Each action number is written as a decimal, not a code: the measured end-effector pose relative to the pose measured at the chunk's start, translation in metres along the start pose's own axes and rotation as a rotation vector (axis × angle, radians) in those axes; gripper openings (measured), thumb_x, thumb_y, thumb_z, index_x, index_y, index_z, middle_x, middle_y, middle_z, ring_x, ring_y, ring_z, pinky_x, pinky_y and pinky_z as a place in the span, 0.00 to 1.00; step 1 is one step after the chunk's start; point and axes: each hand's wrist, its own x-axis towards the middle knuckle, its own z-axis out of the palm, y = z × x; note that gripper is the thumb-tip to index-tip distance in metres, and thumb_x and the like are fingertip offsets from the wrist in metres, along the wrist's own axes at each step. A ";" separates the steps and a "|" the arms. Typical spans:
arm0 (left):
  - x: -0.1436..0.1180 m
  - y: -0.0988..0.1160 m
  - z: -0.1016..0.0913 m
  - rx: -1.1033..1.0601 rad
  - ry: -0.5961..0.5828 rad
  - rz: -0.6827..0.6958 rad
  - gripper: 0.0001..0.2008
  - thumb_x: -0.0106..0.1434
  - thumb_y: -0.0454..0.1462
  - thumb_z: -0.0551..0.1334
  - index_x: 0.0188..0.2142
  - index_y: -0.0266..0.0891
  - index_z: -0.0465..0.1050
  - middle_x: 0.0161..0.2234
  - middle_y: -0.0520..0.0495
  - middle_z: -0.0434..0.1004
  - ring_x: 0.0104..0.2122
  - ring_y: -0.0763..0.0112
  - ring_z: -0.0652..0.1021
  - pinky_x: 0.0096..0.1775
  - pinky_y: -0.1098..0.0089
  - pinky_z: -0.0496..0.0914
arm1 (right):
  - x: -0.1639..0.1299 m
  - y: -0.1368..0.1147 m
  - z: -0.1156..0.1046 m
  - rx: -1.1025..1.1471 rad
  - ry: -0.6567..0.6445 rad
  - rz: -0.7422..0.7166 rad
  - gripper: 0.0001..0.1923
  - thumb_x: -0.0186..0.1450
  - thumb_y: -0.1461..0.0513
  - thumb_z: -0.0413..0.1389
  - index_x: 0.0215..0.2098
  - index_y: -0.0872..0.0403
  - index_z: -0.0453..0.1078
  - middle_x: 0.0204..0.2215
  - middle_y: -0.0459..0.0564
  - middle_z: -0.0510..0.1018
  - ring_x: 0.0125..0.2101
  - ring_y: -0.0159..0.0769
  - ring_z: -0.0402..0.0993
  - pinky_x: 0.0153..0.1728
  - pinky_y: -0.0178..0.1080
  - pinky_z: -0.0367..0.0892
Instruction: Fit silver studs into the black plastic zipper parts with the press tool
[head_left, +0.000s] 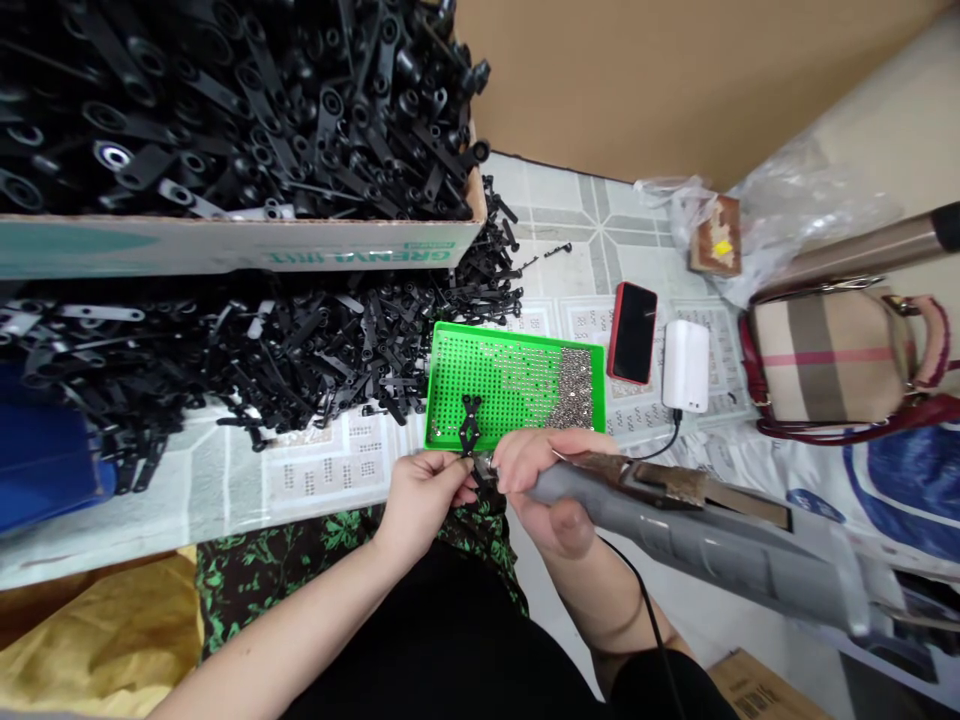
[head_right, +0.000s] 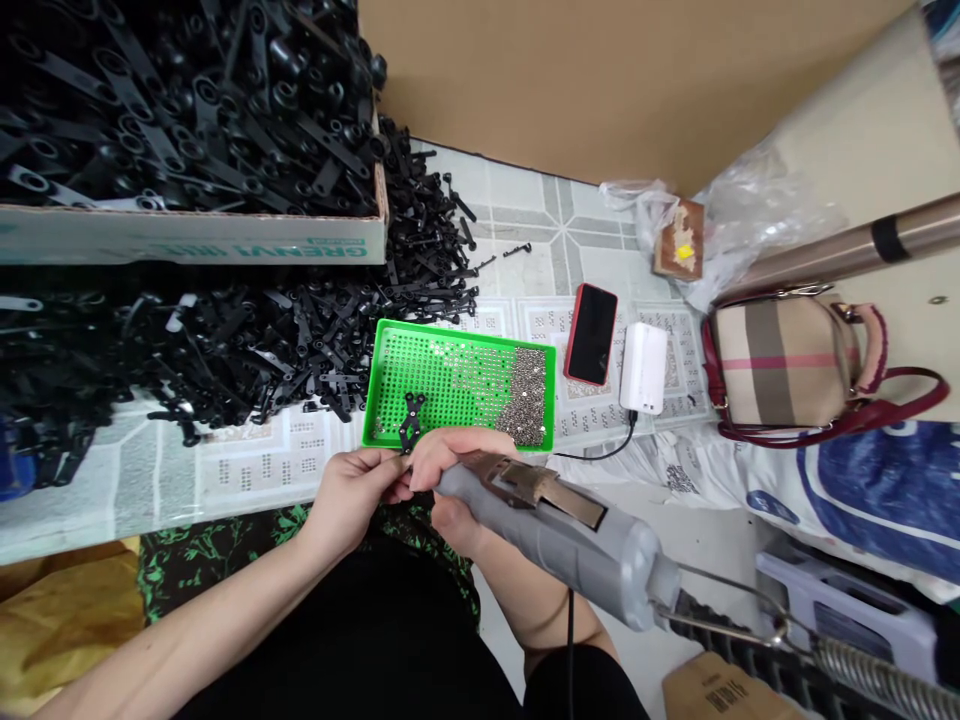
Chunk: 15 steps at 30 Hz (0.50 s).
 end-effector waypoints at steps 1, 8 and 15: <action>0.000 0.001 0.000 0.001 -0.001 0.000 0.11 0.46 0.41 0.64 0.13 0.38 0.71 0.14 0.50 0.72 0.15 0.73 0.72 0.21 0.74 0.65 | 0.000 0.001 0.000 -0.001 -0.006 0.003 0.15 0.62 0.51 0.54 0.46 0.45 0.64 0.18 0.38 0.68 0.17 0.32 0.67 0.23 0.39 0.69; -0.003 0.002 0.000 -0.040 -0.003 0.040 0.11 0.45 0.39 0.64 0.12 0.39 0.70 0.12 0.52 0.70 0.14 0.76 0.69 0.20 0.75 0.63 | 0.003 -0.001 -0.002 -0.032 -0.159 0.013 0.14 0.62 0.54 0.57 0.45 0.45 0.63 0.19 0.38 0.69 0.19 0.31 0.68 0.24 0.39 0.70; 0.002 -0.003 0.001 -0.041 -0.031 0.040 0.11 0.46 0.41 0.66 0.14 0.38 0.72 0.14 0.50 0.73 0.16 0.73 0.72 0.21 0.74 0.65 | 0.011 0.003 0.007 -0.071 -0.093 0.065 0.15 0.63 0.50 0.54 0.46 0.41 0.61 0.16 0.36 0.65 0.14 0.31 0.64 0.19 0.38 0.65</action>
